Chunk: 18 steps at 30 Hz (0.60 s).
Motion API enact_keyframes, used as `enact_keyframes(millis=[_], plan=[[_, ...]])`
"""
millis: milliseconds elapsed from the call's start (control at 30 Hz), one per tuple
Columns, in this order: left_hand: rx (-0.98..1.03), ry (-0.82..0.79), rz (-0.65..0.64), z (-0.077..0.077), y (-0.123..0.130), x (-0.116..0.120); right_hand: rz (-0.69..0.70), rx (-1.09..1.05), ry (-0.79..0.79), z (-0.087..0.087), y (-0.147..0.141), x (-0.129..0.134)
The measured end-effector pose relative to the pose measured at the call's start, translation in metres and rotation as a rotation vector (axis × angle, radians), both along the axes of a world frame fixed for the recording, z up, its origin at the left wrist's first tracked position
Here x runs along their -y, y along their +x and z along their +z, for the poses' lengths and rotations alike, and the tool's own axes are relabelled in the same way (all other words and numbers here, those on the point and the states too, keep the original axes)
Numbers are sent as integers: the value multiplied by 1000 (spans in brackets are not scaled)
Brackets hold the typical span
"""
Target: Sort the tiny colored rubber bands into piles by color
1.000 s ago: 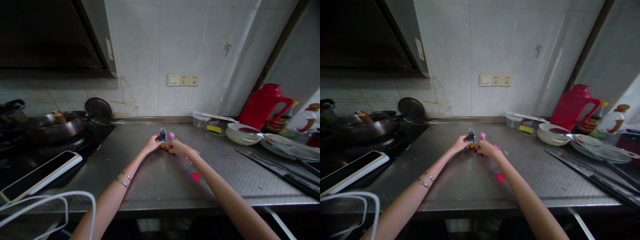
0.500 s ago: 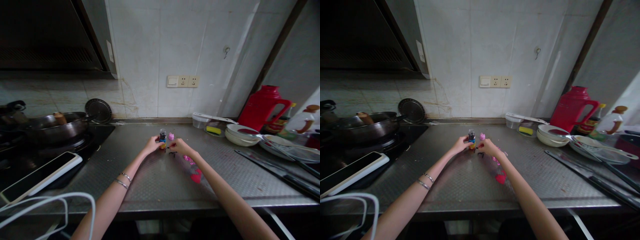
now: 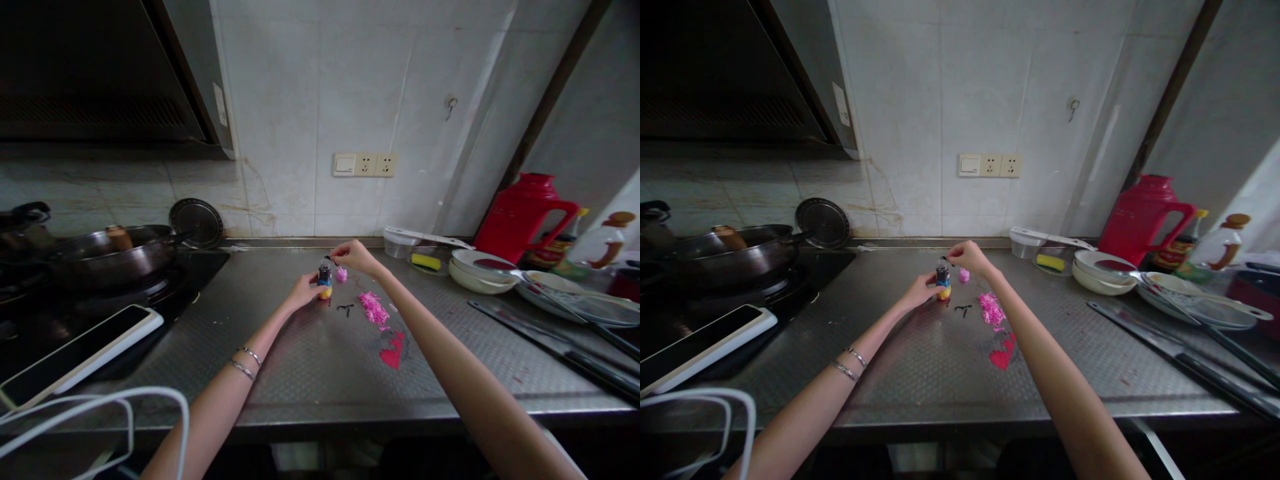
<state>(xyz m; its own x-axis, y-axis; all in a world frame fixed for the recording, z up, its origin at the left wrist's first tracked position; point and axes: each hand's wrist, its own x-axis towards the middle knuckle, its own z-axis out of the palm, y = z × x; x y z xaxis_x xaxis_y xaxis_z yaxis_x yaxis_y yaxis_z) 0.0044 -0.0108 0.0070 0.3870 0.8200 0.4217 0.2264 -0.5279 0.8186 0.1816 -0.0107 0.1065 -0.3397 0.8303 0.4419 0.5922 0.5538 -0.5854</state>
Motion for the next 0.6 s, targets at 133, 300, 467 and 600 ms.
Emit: enact_keyframes(millis=[133, 300, 467, 600], plan=[[-5, -9, 16, 2, 1, 2, 39, 47, 10, 4, -11, -8], [-18, -9, 27, 3, 0, 3, 88, 181, -13, 8, -18, -10], [-31, 14, 20, 3, 0, 3, 83, 314, 40, 9, -19, -9], [-35, 12, 26, 3, 1, 3, 29, 351, 98, 8, -18, -8]])
